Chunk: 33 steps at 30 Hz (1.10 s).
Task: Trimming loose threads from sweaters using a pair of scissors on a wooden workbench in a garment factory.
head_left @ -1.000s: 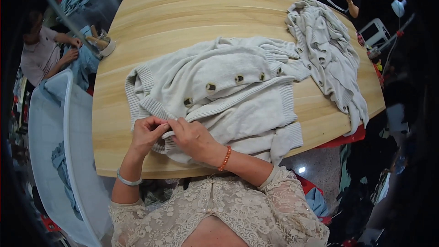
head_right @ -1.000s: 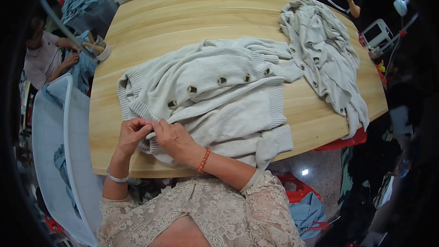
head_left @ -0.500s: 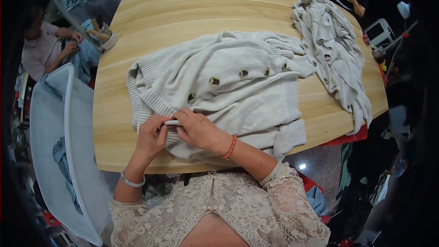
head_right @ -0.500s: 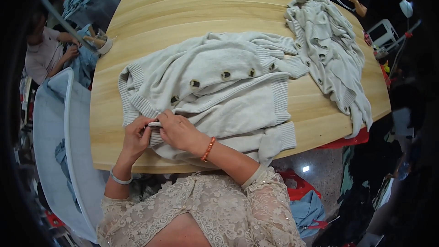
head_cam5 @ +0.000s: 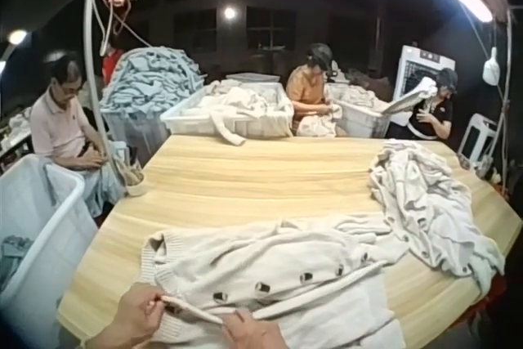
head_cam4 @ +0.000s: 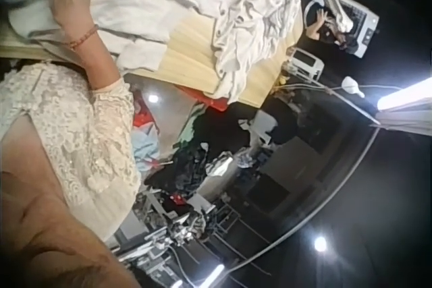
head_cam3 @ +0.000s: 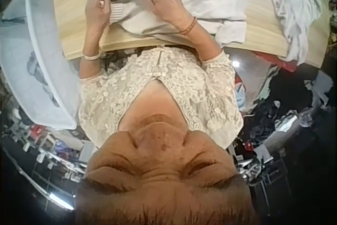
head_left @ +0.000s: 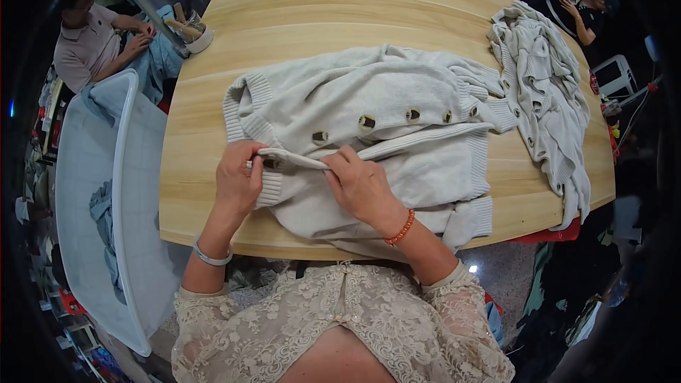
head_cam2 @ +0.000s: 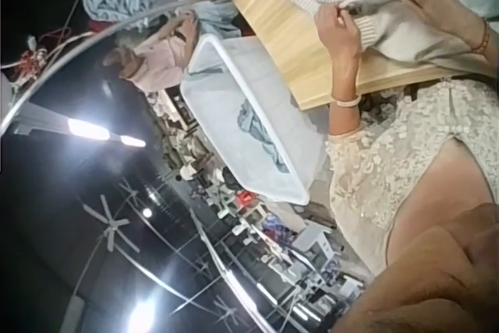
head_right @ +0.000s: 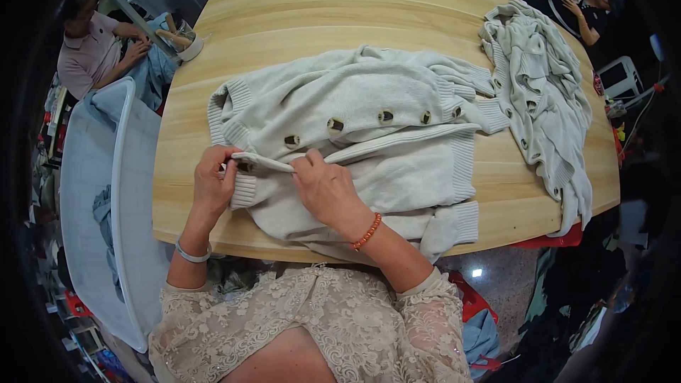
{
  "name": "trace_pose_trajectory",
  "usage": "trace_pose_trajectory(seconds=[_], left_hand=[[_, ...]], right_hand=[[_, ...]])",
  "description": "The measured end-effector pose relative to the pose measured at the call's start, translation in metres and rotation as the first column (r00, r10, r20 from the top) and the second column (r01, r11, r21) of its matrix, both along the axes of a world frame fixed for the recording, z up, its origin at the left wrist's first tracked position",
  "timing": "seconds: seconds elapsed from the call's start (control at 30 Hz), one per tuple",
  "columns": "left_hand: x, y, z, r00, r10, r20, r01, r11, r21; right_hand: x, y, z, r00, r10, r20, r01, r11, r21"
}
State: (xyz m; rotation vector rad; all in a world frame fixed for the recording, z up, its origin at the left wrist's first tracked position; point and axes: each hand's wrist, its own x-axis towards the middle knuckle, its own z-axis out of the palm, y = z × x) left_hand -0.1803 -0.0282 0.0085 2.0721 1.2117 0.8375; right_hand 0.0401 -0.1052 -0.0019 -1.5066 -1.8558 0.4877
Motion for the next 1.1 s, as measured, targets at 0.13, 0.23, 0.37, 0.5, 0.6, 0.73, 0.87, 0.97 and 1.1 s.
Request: trace_pose_trajectory(seconds=[0.13, 0.23, 0.37, 0.5, 0.6, 0.73, 0.87, 0.97, 1.1], left_hand=[[0.045, 0.001, 0.024, 0.991, -0.022, -0.132, 0.082, 0.881, 0.466], [0.078, 0.002, 0.015, 0.961, -0.229, -0.154, 0.266, 0.921, 0.285], [0.083, 0.028, -0.005, 0.923, -0.337, -0.186, 0.335, 0.941, -0.04], [0.091, 0.03, -0.008, 0.929, -0.298, -0.218, 0.314, 0.949, 0.041], [0.092, 0.036, -0.003, 0.891, -0.307, -0.335, 0.311, 0.949, -0.042], [0.084, 0.045, -0.008, 0.941, -0.337, -0.014, 0.298, 0.851, -0.432], [0.084, 0.033, 0.009, 0.951, -0.214, 0.222, 0.306, 0.735, -0.605], [0.085, 0.031, 0.009, 0.951, -0.201, 0.234, 0.305, 0.716, -0.627], [0.074, 0.025, 0.007, 0.893, -0.313, 0.322, 0.448, 0.673, -0.588]], right_hand=[[0.017, -0.006, -0.004, 0.969, -0.083, 0.232, 0.075, 0.996, 0.042], [0.009, -0.006, -0.003, 0.977, -0.05, 0.207, 0.031, 0.995, 0.094], [0.01, -0.005, -0.011, 0.975, -0.024, 0.22, 0.008, 0.997, 0.072], [0.013, -0.008, -0.019, 0.981, -0.048, 0.186, 0.03, 0.995, 0.099], [0.011, -0.004, -0.023, 0.99, -0.056, 0.128, 0.04, 0.992, 0.122], [0.008, 0.0, -0.022, 0.994, -0.095, 0.055, 0.086, 0.984, 0.159], [0.012, -0.004, -0.013, 0.987, -0.146, -0.073, 0.158, 0.969, 0.19], [0.014, -0.008, -0.009, 0.986, -0.157, -0.056, 0.165, 0.965, 0.205], [0.018, -0.011, -0.01, 0.996, -0.093, -0.014, 0.094, 0.986, 0.138]])
